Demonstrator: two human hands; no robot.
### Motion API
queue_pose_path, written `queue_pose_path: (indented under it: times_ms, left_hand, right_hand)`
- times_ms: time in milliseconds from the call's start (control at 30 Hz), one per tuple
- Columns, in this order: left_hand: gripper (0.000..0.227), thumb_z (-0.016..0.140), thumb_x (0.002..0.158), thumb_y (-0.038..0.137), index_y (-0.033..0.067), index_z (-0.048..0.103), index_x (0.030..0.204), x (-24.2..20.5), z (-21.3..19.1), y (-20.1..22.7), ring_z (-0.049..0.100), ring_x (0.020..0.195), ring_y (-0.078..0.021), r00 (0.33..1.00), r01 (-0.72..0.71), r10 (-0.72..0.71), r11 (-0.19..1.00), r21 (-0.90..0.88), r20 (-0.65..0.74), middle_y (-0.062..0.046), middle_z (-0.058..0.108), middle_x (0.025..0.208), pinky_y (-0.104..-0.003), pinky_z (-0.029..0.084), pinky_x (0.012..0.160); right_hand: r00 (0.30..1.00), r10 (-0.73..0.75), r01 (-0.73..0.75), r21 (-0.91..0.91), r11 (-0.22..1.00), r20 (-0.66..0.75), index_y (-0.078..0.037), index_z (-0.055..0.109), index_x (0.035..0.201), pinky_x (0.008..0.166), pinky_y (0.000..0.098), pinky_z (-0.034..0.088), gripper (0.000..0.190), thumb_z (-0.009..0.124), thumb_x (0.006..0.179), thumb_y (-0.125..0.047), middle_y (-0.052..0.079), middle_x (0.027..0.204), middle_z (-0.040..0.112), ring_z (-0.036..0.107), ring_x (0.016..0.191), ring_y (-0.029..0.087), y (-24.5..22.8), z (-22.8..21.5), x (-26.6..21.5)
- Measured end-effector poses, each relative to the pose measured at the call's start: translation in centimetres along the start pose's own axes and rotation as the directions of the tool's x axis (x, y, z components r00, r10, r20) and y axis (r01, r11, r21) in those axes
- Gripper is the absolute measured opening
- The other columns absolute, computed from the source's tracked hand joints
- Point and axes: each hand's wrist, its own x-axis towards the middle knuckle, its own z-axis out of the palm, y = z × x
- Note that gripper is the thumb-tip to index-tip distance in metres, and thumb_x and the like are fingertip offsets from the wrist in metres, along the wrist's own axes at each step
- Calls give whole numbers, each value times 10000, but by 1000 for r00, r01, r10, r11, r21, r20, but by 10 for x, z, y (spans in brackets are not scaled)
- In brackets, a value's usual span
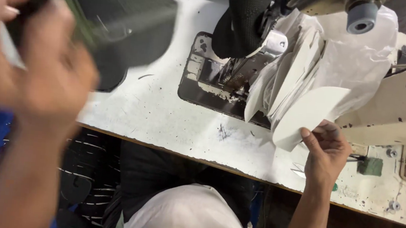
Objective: The person uses a sewing machine to stitch a white insole onto the bottom of a black slipper. They repeatedly pick up a slipper, align the insole, feed it through the machine, and then place the finished slipper onto a growing stack on the table.
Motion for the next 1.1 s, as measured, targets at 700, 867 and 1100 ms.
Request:
queue_pose_path:
  times_ms: [700,867,1100]
  left_hand:
    - [295,924,807,102,-17,709,970,19,18,101,752,794,-158,804,506,-192,719,-476,564,-113,769,898,-292,595,692]
    - [316,822,907,40,-13,712,1198,-37,31,76,712,994,-126,702,702,-363,208,-681,613,-68,756,1123,-267,595,925]
    - [290,806,940,45,-7,708,1208,-81,24,81,692,1025,-124,609,750,-432,41,-661,665,-63,745,1143,-280,571,970]
  right_hand:
    - [982,109,-114,28,993,157,37,702,1138,766,336,659,246,758,899,43,145,959,766,756,857,185,0,41,-29]
    - [946,126,-104,-88,991,298,14,755,1042,678,291,635,180,799,869,-5,122,916,775,744,780,150,-21,91,-26]
    - [890,0,103,-201,974,456,-11,767,1054,559,229,600,157,807,914,-68,79,887,776,721,699,93,-6,191,4]
